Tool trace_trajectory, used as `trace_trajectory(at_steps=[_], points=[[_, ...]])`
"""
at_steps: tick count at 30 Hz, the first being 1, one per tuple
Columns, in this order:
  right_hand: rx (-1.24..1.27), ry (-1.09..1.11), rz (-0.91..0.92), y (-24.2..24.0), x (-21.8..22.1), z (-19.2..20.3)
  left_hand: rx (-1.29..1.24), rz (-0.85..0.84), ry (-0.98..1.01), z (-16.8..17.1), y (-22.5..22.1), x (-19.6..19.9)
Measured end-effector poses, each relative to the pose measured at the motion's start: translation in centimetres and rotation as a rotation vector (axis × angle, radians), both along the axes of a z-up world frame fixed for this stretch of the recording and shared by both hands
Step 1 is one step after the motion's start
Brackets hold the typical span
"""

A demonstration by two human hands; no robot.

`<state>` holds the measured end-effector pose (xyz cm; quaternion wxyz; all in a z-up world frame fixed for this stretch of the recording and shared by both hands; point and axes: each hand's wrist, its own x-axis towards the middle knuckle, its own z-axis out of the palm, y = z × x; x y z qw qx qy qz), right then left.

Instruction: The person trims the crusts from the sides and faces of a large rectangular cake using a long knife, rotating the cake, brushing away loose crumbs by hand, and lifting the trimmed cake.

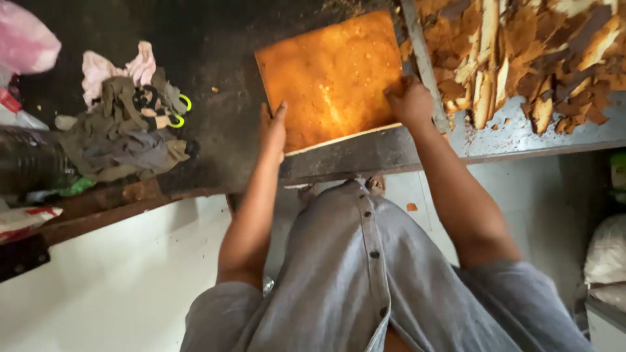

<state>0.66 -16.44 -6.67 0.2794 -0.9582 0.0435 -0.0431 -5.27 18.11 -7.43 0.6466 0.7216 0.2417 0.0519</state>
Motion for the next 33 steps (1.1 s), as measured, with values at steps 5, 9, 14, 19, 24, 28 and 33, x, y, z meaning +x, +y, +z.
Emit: trace_trajectory(at_steps=[5,9,14,19,24,28,33], points=[[0.267,0.195,-0.071,0.1,-5.6,0.5,-0.014,-0.042,0.113,-2.6,4.8,2.5],[-0.018,-0.246,-0.024,-3.0,-6.6,0.2,-0.269,-0.095,0.304,-2.2,5.9,4.1],[-0.371,0.118,-0.094,-8.5,-7.4,0.6,-0.287,-0.121,0.477,-2.5,4.6,0.3],[-0.215,0.04,-0.124,-9.1,-8.0,0.1,0.464,-0.066,0.096,-3.2,3.5,0.0],[-0.083,-0.058,-0.19,-8.6,-10.2,-0.7,0.403,-0.028,-0.079,-1.0,1.1,-0.4],[-0.102,0.006,-0.135,-10.0,-10.8,-3.7,-0.01,0.002,0.071,1.7,-0.5,-1.0],[0.212,-0.033,-0.204,-9.6,-11.1,-3.2,0.744,-0.129,-0.169,4.4,-2.9,-3.3]])
